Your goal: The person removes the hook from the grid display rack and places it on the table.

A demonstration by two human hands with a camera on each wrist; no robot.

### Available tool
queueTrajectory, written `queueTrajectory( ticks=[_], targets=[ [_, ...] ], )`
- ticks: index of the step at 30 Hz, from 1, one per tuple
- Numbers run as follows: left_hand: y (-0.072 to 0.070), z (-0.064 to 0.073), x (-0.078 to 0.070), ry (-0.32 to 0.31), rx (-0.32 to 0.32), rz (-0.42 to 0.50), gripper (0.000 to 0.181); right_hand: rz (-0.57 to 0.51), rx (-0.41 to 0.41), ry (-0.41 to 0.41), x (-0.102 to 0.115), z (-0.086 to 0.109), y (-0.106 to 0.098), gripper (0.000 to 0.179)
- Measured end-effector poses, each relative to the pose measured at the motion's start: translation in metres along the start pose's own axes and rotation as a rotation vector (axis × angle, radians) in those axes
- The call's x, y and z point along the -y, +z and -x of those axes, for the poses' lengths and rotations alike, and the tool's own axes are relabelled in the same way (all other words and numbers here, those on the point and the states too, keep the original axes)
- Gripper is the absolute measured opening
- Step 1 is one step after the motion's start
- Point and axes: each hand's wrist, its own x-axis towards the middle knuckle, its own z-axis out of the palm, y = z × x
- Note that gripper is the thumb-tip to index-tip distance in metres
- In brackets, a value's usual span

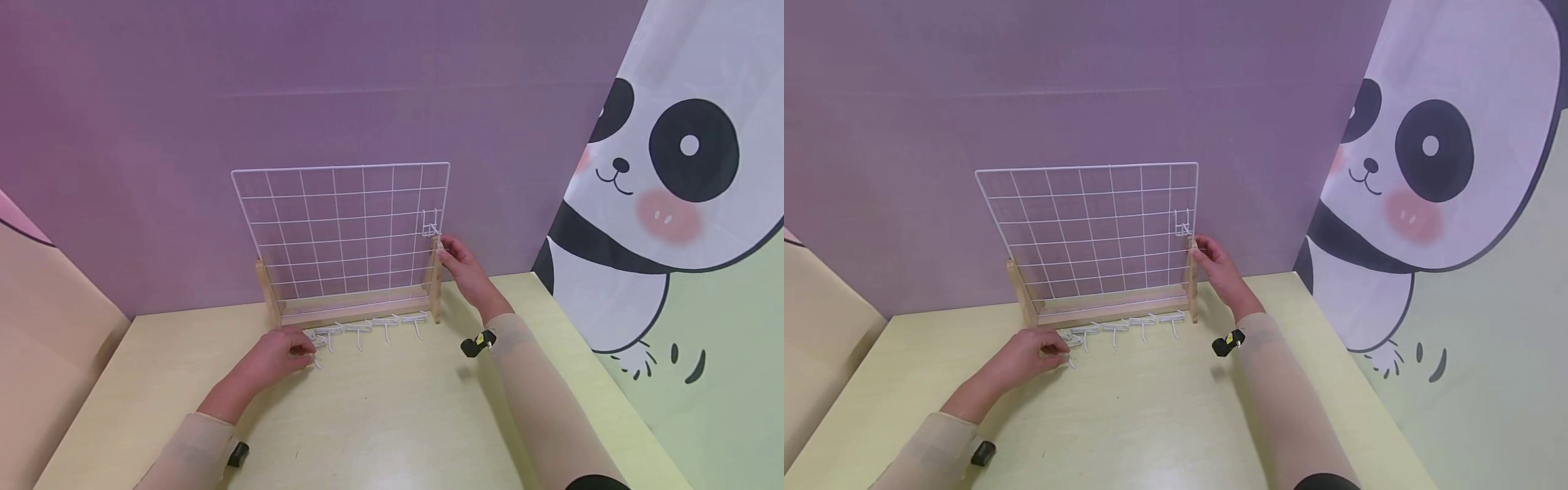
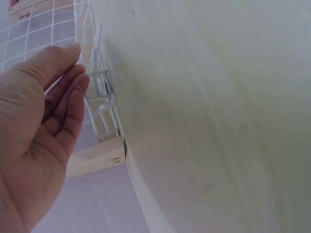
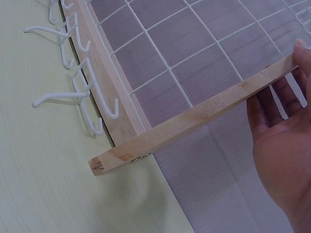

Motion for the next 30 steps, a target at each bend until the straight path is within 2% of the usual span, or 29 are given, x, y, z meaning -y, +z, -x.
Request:
queueTrajectory(
  ticks=[9, 15, 22, 30],
  targets=[
    [-0.005, -0.001, -0.005, -0.037, 0.003, 0.009, 0.012, 0.003, 0.014, -0.017, -0.001, -0.002, 0.000, 0.039],
    [-0.006, -0.012, -0.012, -0.036, -0.025, 0.014, 0.010, 0.005, 0.013, -0.016, 0.001, -0.003, -0.001, 0.040],
    [-0.002, -0.033, -0.033, 0.023, -0.088, 0.011, 0.011, -0.017, 0.017, -0.008, 0.000, -0.004, -0.001, 0.041],
    [-0.014, -0.073, -0.072, 0.064, -0.153, 0.004, 0.010, 0.002, 0.012, -0.011, 0.001, -0.001, 0.000, 0.042]
  ],
)
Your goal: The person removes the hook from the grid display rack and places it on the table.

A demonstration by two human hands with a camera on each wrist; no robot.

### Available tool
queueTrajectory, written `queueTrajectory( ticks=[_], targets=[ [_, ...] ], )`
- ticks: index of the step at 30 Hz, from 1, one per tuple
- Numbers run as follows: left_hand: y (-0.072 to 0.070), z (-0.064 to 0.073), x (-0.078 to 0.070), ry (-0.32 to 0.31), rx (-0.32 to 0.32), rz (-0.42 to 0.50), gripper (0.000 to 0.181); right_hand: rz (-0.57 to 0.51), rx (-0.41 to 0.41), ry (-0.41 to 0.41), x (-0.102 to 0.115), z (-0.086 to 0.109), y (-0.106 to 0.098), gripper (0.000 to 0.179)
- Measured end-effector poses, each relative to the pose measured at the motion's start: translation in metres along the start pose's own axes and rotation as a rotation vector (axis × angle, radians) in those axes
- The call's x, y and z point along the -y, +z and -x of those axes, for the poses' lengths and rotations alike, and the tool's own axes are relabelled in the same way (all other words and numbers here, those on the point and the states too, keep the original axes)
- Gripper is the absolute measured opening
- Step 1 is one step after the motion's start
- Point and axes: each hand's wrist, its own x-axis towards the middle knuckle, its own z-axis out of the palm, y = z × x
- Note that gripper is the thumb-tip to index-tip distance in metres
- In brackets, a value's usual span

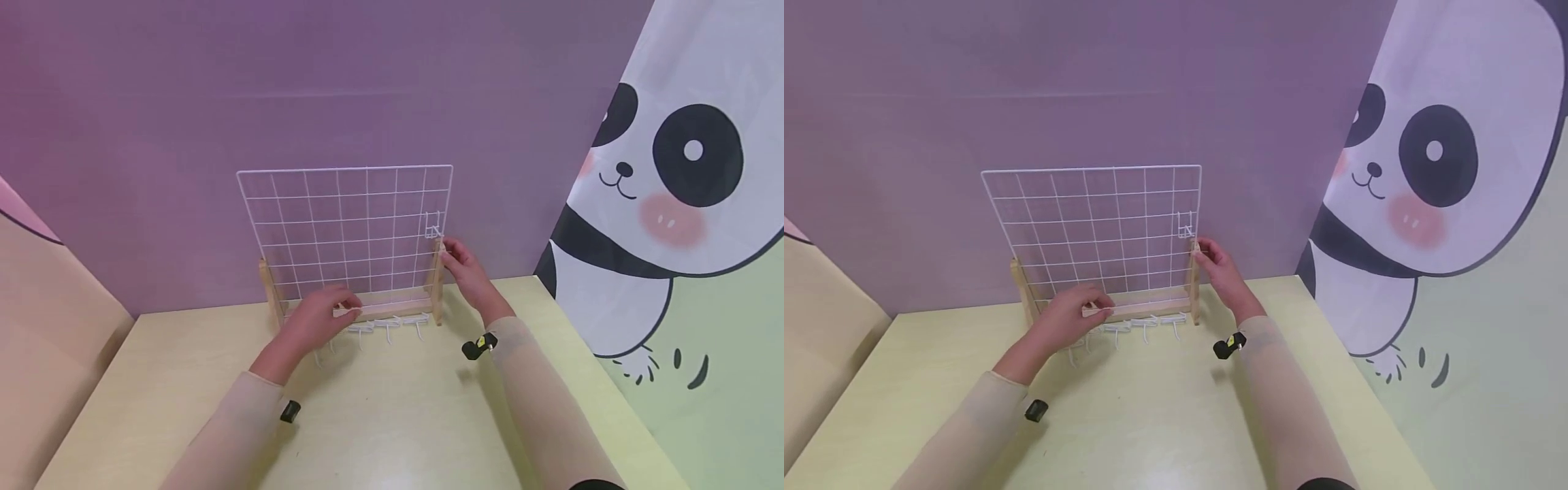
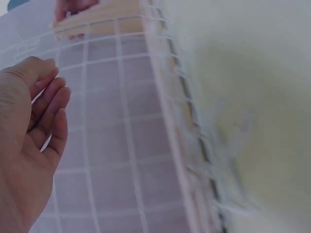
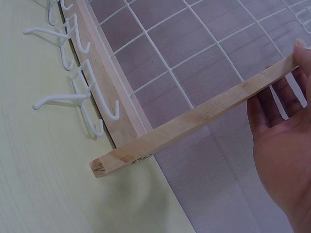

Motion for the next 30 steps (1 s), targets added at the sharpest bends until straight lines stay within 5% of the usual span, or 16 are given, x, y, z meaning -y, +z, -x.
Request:
queueTrajectory(
  ticks=[15, 24, 30],
  targets=[
    [-0.004, -0.099, -0.063, 0.153, -0.127, 0.068, 0.020, -0.010, -0.004, 0.021, -0.003, 0.000, -0.002, 0.044],
    [0.011, -0.132, -0.087, 0.260, -0.225, 0.078, 0.026, 0.010, 0.012, 0.001, -0.003, 0.001, -0.003, 0.043],
    [0.018, -0.146, -0.099, 0.279, -0.216, 0.066, 0.025, 0.001, 0.025, -0.011, -0.003, 0.001, -0.004, 0.043]
  ],
)
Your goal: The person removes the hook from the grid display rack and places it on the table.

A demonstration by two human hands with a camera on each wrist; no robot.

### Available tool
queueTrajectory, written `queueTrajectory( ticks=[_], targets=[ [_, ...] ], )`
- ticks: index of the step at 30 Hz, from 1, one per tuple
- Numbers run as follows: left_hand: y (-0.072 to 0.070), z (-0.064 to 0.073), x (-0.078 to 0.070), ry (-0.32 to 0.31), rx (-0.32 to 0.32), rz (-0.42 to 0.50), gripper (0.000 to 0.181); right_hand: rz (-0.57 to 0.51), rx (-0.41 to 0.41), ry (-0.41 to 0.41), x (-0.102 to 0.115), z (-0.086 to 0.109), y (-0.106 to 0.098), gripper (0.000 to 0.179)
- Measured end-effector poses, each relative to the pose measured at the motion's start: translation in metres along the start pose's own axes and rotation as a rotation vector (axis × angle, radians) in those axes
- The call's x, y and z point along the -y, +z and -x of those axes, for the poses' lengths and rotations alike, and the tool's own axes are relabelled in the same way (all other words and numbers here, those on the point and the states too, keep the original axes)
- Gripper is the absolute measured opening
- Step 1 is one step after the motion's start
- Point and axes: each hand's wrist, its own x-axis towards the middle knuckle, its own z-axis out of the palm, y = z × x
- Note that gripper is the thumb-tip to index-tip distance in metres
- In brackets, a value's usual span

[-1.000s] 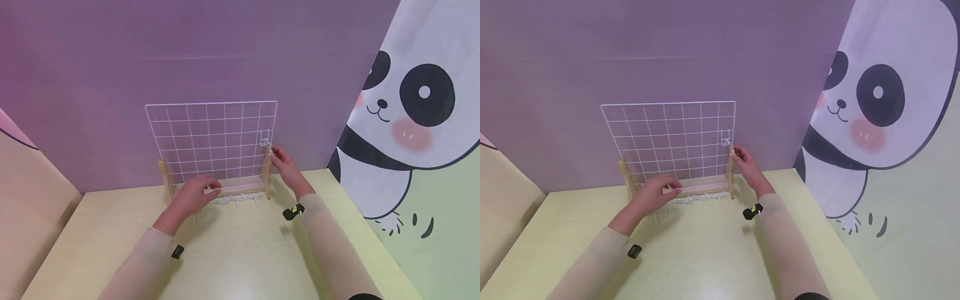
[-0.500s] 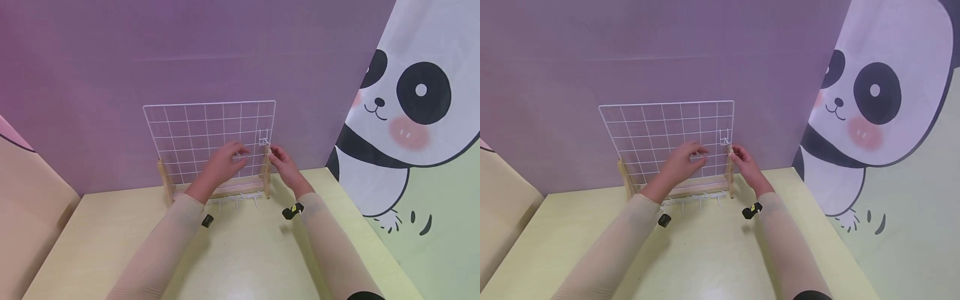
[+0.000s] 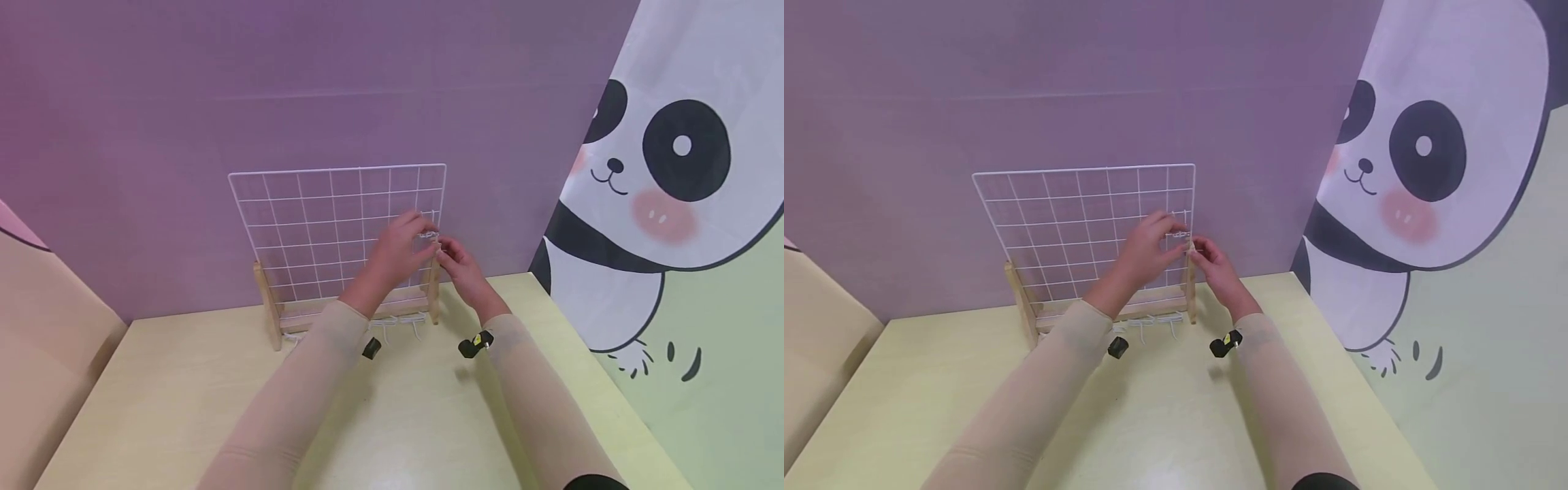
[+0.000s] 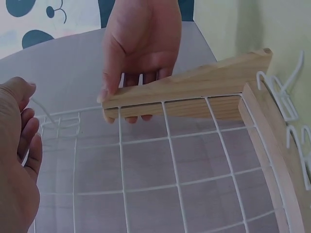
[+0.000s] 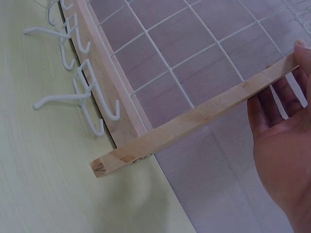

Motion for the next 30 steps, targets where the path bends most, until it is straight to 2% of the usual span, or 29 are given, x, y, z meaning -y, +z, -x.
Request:
queueTrajectory(
  ticks=[5, 13, 18, 25, 30],
  targets=[
    [0.003, -0.008, -0.005, -0.027, 0.036, -0.008, 0.022, 0.014, 0.004, -0.004, -0.002, 0.001, -0.001, 0.044],
    [0.006, -0.013, -0.007, -0.095, 0.064, 0.001, 0.012, 0.010, 0.007, -0.004, -0.002, 0.000, -0.001, 0.045],
    [0.011, -0.013, -0.004, -0.136, 0.022, 0.047, 0.010, 0.004, -0.007, 0.018, 0.001, 0.000, 0.001, 0.045],
    [0.014, -0.012, 0.000, -0.159, -0.048, 0.125, 0.010, 0.002, 0.002, 0.010, 0.003, 0.000, 0.001, 0.046],
    [0.014, -0.010, 0.000, -0.174, -0.070, 0.145, 0.011, 0.021, -0.001, 0.018, 0.003, 0.002, 0.000, 0.047]
  ],
)
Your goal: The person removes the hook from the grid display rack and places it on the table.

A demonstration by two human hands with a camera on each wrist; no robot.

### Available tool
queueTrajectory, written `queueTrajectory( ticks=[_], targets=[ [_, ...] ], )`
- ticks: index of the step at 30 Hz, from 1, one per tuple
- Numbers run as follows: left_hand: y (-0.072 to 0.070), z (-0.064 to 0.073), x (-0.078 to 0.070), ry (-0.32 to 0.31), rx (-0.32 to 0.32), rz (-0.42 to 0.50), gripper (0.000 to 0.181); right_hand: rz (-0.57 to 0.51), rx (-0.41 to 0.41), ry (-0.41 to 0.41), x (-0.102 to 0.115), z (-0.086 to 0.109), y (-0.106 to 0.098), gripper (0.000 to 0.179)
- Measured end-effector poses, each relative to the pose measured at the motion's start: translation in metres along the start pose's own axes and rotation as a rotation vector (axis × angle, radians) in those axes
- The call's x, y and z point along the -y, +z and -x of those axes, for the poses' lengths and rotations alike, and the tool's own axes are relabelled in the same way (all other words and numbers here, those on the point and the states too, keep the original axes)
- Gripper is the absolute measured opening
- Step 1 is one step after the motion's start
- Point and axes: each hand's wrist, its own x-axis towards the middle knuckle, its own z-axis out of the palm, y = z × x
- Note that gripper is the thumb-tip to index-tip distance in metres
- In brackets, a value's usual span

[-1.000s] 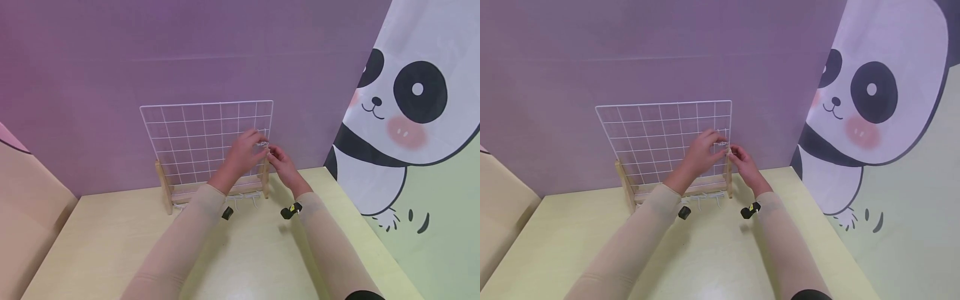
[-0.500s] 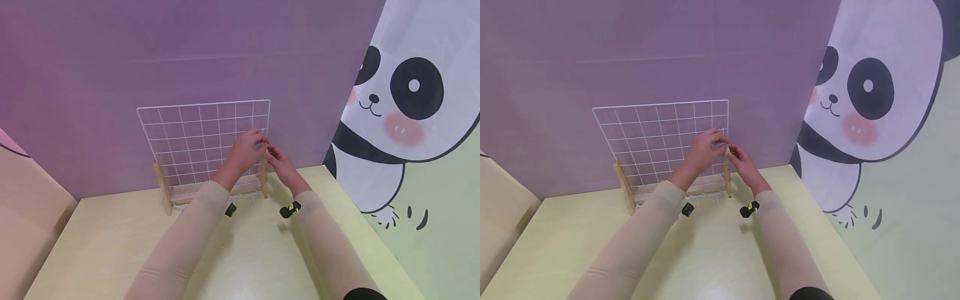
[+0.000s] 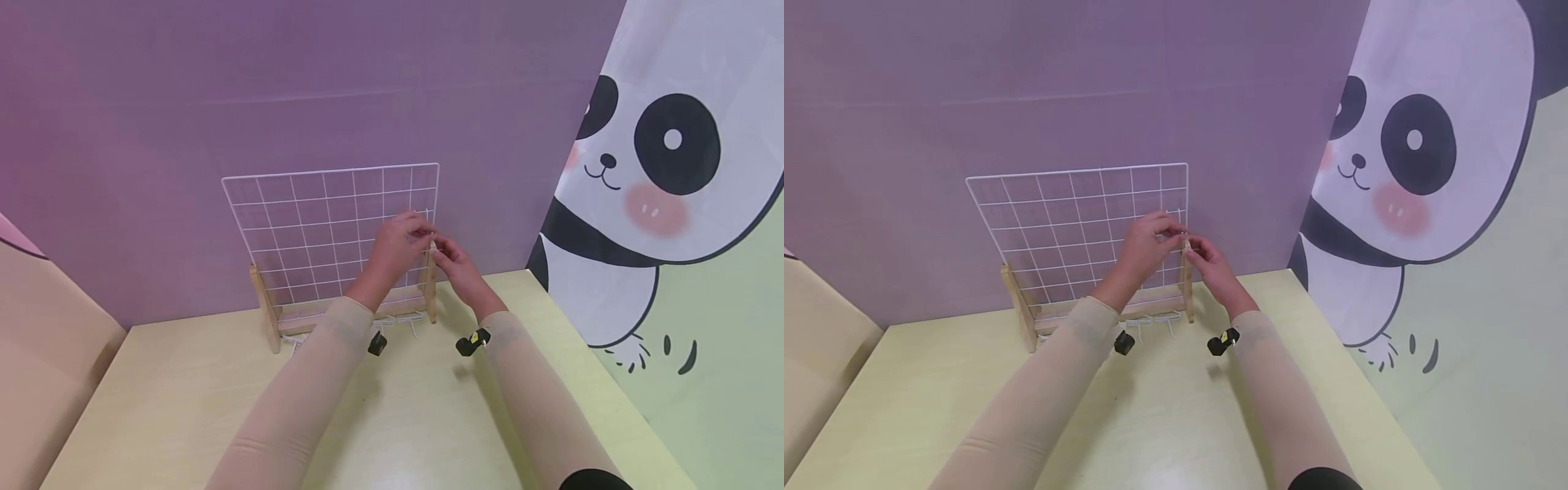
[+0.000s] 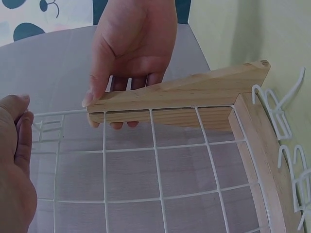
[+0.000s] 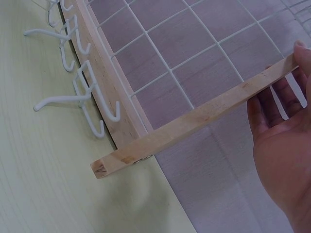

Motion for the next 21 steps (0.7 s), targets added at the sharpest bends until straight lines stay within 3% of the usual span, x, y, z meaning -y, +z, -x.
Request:
queueTrajectory(
  ticks=[10, 21],
  targets=[
    [-0.003, -0.004, 0.001, 0.058, -0.085, 0.069, 0.009, -0.011, 0.004, -0.025, -0.001, 0.000, 0.001, 0.045],
    [-0.009, -0.002, -0.008, 0.141, -0.114, 0.089, 0.008, -0.051, -0.002, -0.043, -0.003, -0.005, 0.002, 0.043]
  ],
)
